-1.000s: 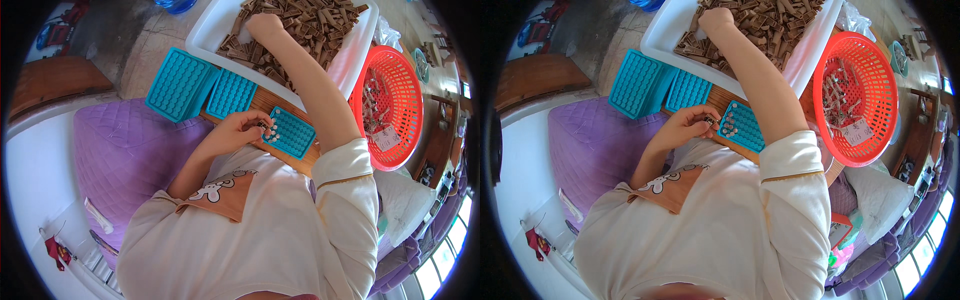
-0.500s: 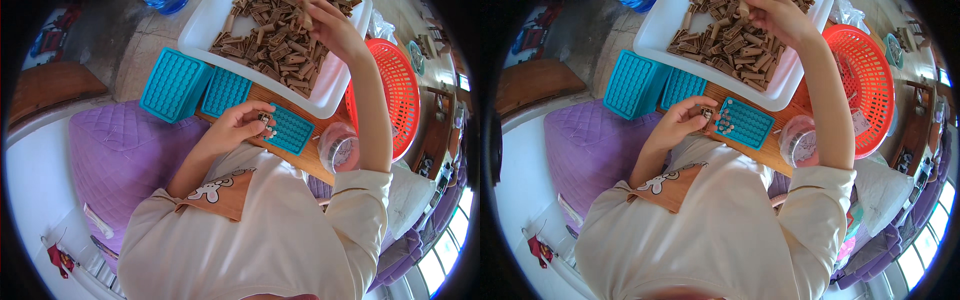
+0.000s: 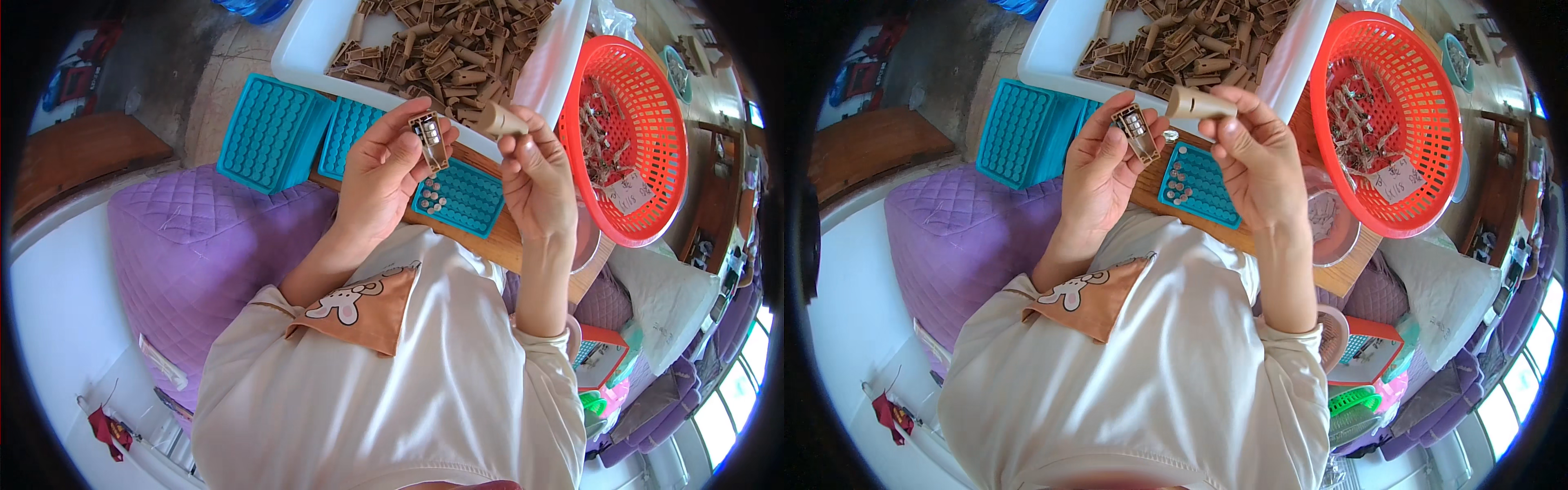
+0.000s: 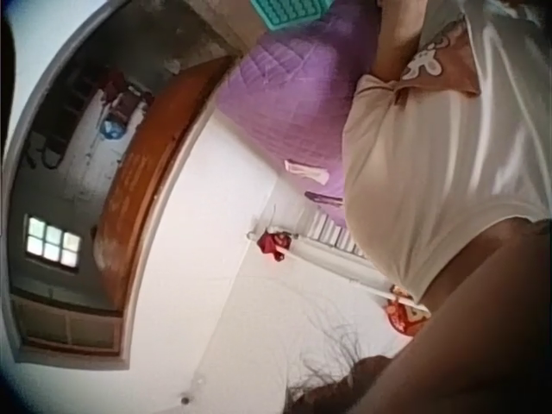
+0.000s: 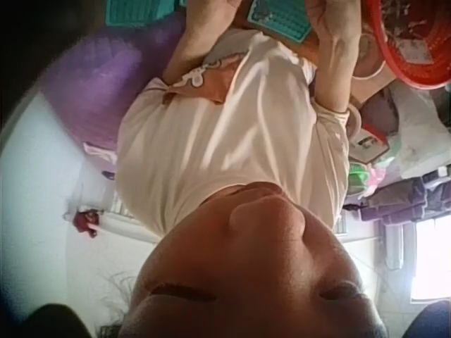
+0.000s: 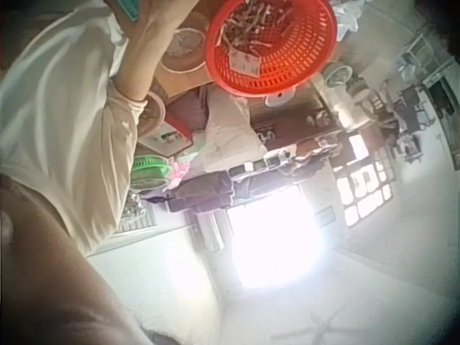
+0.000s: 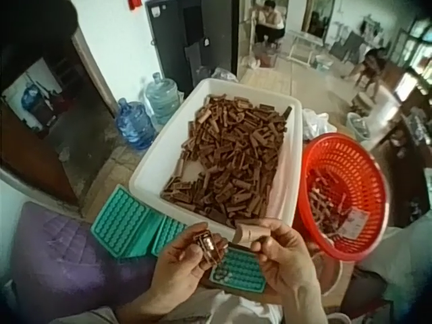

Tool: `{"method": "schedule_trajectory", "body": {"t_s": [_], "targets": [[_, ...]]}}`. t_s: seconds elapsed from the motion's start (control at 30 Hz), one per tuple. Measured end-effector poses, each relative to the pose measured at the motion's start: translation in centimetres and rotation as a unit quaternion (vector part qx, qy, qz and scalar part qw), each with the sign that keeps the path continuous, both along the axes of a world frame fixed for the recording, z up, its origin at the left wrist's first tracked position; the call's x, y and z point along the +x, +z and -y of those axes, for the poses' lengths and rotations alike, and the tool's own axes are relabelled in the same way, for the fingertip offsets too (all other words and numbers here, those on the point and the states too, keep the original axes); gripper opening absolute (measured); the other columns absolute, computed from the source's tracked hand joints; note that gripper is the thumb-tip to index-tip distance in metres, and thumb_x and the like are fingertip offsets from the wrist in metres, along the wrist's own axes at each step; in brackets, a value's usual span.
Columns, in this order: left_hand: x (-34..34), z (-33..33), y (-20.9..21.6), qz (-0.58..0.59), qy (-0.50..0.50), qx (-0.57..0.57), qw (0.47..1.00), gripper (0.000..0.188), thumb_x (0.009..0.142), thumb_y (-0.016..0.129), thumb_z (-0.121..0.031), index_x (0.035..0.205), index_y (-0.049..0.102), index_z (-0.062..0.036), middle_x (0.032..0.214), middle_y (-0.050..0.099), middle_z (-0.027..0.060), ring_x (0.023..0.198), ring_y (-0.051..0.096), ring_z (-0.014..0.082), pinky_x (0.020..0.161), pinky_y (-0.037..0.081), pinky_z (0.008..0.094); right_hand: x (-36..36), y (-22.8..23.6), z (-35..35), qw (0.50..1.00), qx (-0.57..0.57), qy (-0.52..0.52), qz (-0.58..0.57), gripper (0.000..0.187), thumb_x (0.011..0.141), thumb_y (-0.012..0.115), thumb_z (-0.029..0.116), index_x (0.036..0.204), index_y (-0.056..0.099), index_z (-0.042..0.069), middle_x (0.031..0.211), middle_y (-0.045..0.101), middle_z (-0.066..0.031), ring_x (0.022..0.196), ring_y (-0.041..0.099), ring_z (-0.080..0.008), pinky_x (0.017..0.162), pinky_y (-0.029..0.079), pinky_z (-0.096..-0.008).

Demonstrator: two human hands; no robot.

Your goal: The person assembles small components by hand, inserting white discs and magnetic sensor parts into brown rectangular housings.

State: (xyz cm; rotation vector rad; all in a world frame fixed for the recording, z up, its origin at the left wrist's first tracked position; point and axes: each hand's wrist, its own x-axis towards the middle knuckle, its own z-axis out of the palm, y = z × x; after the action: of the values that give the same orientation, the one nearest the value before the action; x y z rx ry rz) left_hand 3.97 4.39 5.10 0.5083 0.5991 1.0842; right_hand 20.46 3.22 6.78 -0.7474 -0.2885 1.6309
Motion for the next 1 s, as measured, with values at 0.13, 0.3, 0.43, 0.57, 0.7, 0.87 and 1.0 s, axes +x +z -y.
{"method": "schedule_trajectory", "body": {"t_s": [0.13, 0.3, 0.43, 0.57, 0.7, 0.87, 1.0], "targets": [[0.7, 0.4, 0.5, -0.008, 0.019, 0.053, 0.998, 0.038, 0.083, 0.051, -0.015, 0.116, 0.04, -0.0012, 0.104, 0.053, 0.0111, 0.099, 0.051, 0.0191, 0.082, 0.044, 0.0284, -1.1, 0.0, 1.8, 0.998, 0.045, -0.04, 0.029, 0.026, 0.079, 0.056, 0.011, 0.101, 0.052, -0.001, 0.079, 0.058, -0.0063, 0.073, 0.057, -0.0114, 0.059, 0.046, -0.0186], [0.8, 0.8, 0.3, -0.028, -0.002, 0.076, 0.997, 0.04, 0.081, 0.054, -0.014, 0.116, 0.04, -0.0007, 0.105, 0.053, 0.0099, 0.098, 0.051, 0.0153, 0.081, 0.042, 0.0243, -3.0, -0.9, 2.9, 0.985, 0.093, -0.089, 0.114, 0.03, 0.08, 0.055, 0.022, 0.101, 0.05, 0.002, 0.095, 0.056, -0.008, 0.086, 0.052, -0.0131, 0.067, 0.041, -0.0229], [1.5, 1.0, 0.4, -0.028, 0.017, 0.135, 0.99, 0.037, 0.08, 0.055, -0.01, 0.113, 0.042, 0.0003, 0.106, 0.053, 0.0116, 0.097, 0.051, 0.0152, 0.083, 0.041, 0.0243, -4.8, -1.5, 2.8, 0.953, 0.116, -0.132, 0.245, 0.019, 0.078, 0.058, 0.01, 0.093, 0.056, 0.0, 0.095, 0.048, -0.0056, 0.08, 0.05, -0.0093, 0.071, 0.041, -0.0206], [1.6, 1.2, 0.4, -0.026, 0.035, 0.159, 0.986, 0.036, 0.079, 0.055, -0.007, 0.111, 0.042, 0.002, 0.107, 0.051, 0.0155, 0.101, 0.05, 0.0177, 0.087, 0.04, 0.0273, -5.3, -1.1, 3.4, 0.934, 0.101, -0.122, 0.321, 0.02, 0.078, 0.058, 0.009, 0.095, 0.056, 0.0, 0.091, 0.047, -0.0049, 0.083, 0.05, -0.012, 0.073, 0.042, -0.0234], [2.1, 1.7, 0.6, -0.005, 0.043, 0.165, 0.985, 0.036, 0.079, 0.054, -0.004, 0.111, 0.041, 0.0037, 0.108, 0.05, 0.0172, 0.103, 0.048, 0.0198, 0.089, 0.038, 0.0297, -5.7, -1.8, 4.0, 0.927, 0.109, -0.171, 0.315, 0.021, 0.078, 0.058, 0.01, 0.096, 0.056, 0.0, 0.092, 0.049, -0.0056, 0.084, 0.05, -0.0125, 0.073, 0.042, -0.0233], [2.5, 1.7, 0.6, -0.005, 0.044, 0.201, 0.979, 0.035, 0.078, 0.054, -0.001, 0.111, 0.042, 0.0052, 0.108, 0.05, 0.0178, 0.104, 0.048, 0.0207, 0.089, 0.038, 0.0303, -6.0, -1.9, 4.5, 0.928, 0.104, -0.203, 0.294, 0.022, 0.078, 0.058, 0.011, 0.096, 0.055, -0.001, 0.094, 0.05, -0.0065, 0.086, 0.05, -0.0135, 0.075, 0.042, -0.024], [2.5, 1.8, 1.1, -0.016, 0.047, 0.21, 0.977, 0.035, 0.078, 0.054, 0.0, 0.111, 0.042, 0.0054, 0.108, 0.05, 0.0178, 0.103, 0.049, 0.0199, 0.088, 0.039, 0.0291, -5.9, -1.6, 4.9, 0.92, 0.118, -0.225, 0.297, 0.023, 0.079, 0.057, 0.012, 0.097, 0.054, -0.001, 0.097, 0.049, -0.0078, 0.09, 0.05, -0.0153, 0.078, 0.041, -0.026]]}}
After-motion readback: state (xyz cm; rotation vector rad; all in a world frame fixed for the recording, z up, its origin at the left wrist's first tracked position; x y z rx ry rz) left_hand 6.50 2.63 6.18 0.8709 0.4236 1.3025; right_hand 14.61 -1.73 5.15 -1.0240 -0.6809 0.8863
